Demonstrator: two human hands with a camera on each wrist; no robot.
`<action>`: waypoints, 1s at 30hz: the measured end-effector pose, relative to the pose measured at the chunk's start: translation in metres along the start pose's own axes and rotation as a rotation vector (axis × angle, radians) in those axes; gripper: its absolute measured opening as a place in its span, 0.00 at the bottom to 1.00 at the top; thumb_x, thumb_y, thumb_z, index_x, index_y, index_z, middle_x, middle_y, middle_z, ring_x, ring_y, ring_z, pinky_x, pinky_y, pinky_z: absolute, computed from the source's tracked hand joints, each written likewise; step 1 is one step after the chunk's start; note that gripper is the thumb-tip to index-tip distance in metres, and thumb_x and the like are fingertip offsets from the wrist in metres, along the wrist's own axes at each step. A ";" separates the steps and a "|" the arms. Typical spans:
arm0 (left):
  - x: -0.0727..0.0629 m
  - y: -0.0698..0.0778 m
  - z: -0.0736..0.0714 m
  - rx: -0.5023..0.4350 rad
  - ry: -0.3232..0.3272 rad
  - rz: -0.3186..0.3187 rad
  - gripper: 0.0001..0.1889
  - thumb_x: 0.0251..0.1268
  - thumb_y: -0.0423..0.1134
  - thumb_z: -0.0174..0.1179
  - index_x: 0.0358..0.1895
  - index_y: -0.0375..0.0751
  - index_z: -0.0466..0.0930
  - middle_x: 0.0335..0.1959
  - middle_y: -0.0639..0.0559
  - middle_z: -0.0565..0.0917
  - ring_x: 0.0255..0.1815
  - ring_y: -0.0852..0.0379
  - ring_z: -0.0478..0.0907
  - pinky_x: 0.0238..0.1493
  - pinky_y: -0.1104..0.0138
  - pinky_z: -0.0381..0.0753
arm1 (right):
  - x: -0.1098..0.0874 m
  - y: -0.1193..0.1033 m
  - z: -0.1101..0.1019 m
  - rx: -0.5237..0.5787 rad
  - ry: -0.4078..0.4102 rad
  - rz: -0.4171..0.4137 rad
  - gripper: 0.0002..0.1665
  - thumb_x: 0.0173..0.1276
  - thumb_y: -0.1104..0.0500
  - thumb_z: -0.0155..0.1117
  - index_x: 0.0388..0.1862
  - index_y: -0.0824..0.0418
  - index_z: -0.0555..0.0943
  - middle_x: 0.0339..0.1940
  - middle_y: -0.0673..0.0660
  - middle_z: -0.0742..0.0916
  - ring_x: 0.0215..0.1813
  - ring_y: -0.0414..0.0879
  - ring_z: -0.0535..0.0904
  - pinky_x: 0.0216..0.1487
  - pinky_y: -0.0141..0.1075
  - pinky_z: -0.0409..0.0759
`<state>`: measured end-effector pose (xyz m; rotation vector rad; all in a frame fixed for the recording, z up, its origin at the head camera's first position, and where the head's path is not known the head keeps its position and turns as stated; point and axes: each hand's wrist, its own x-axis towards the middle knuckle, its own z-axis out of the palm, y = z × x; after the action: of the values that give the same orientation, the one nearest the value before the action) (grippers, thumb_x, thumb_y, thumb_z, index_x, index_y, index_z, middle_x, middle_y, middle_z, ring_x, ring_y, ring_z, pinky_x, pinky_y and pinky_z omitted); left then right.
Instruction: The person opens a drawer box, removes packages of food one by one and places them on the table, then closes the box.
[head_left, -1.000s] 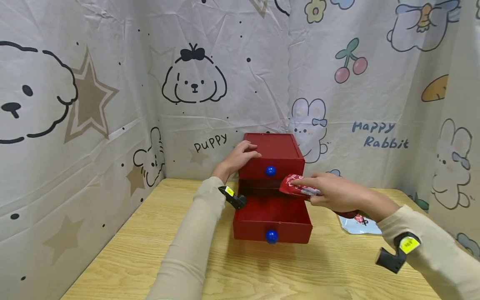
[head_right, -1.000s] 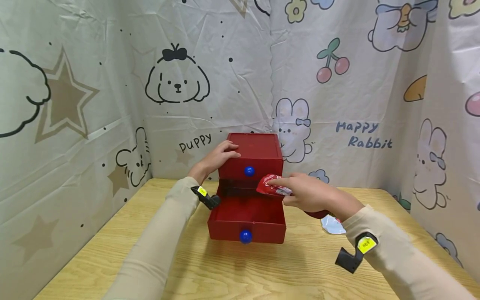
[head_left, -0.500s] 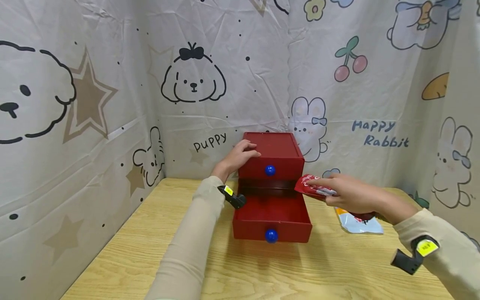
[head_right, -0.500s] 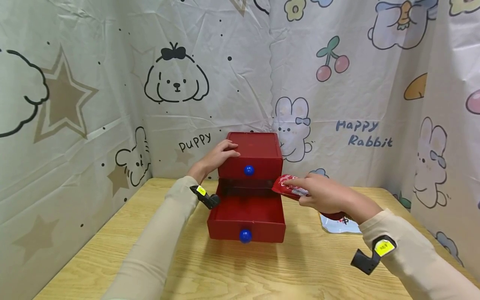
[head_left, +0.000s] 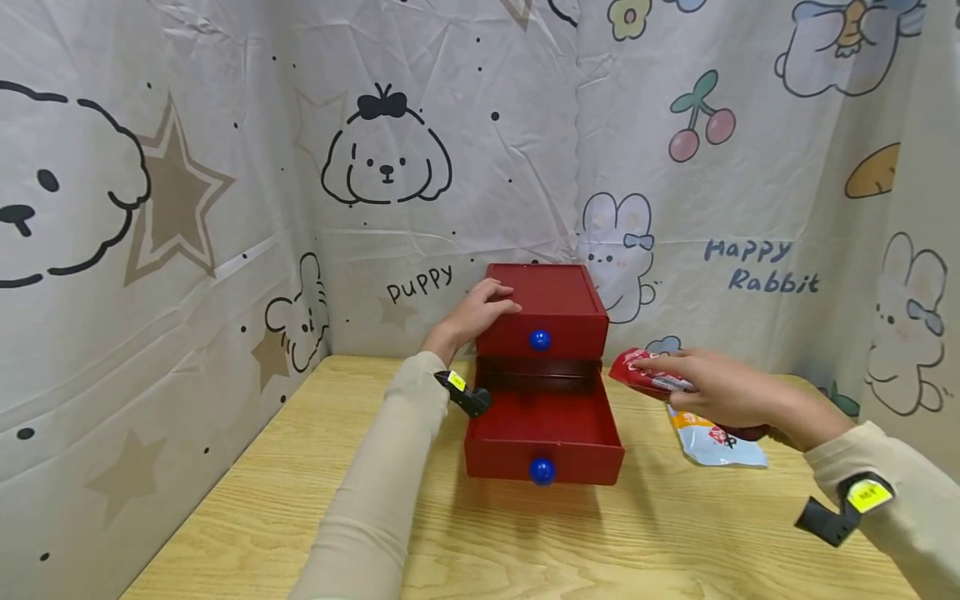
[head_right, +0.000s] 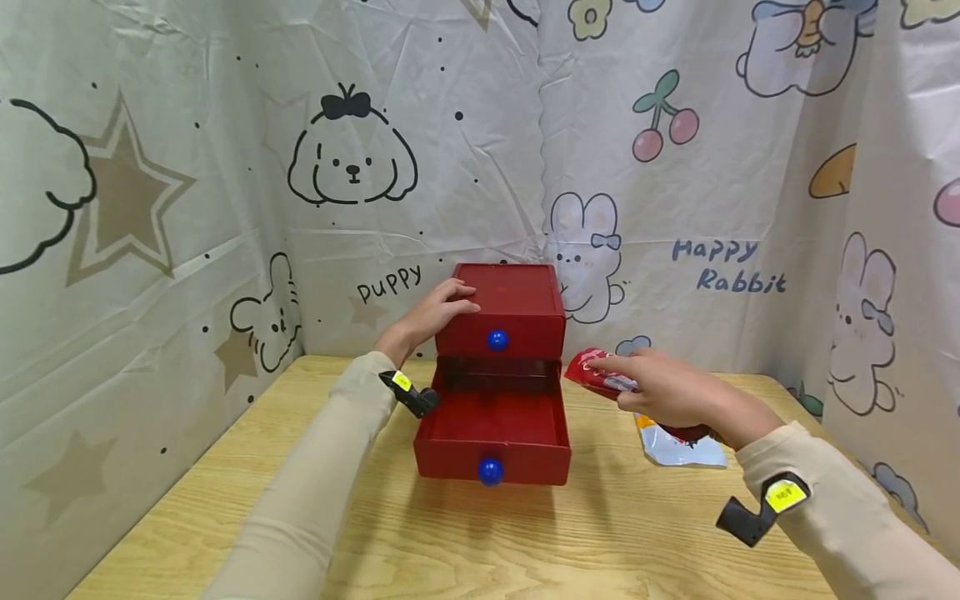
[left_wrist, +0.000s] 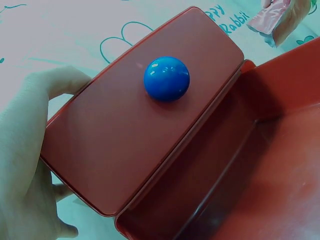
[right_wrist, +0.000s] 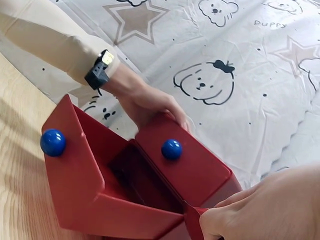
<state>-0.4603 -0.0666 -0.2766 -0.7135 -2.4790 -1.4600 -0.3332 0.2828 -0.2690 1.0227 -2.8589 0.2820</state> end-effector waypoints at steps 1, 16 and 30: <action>-0.001 0.001 0.000 0.001 0.001 -0.001 0.25 0.72 0.39 0.59 0.66 0.28 0.76 0.67 0.39 0.72 0.71 0.45 0.64 0.72 0.57 0.61 | -0.001 0.002 0.000 -0.001 0.000 0.009 0.35 0.66 0.62 0.72 0.72 0.64 0.75 0.53 0.66 0.84 0.50 0.57 0.79 0.49 0.57 0.80; 0.017 -0.022 0.003 -0.043 -0.025 -0.017 0.26 0.70 0.43 0.63 0.66 0.33 0.78 0.65 0.43 0.73 0.69 0.48 0.65 0.71 0.56 0.62 | -0.017 0.051 0.011 -0.022 0.011 0.186 0.37 0.66 0.62 0.72 0.71 0.72 0.72 0.50 0.70 0.85 0.47 0.62 0.81 0.47 0.61 0.81; 0.006 -0.010 -0.001 -0.035 -0.015 -0.039 0.25 0.72 0.43 0.60 0.68 0.33 0.76 0.66 0.43 0.72 0.69 0.48 0.65 0.71 0.56 0.63 | -0.031 0.093 0.021 -0.034 0.040 0.247 0.35 0.69 0.64 0.68 0.72 0.74 0.69 0.62 0.82 0.77 0.60 0.80 0.74 0.55 0.72 0.72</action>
<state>-0.4704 -0.0691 -0.2814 -0.6891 -2.4981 -1.5211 -0.3686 0.3682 -0.3071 0.6491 -2.9420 0.2661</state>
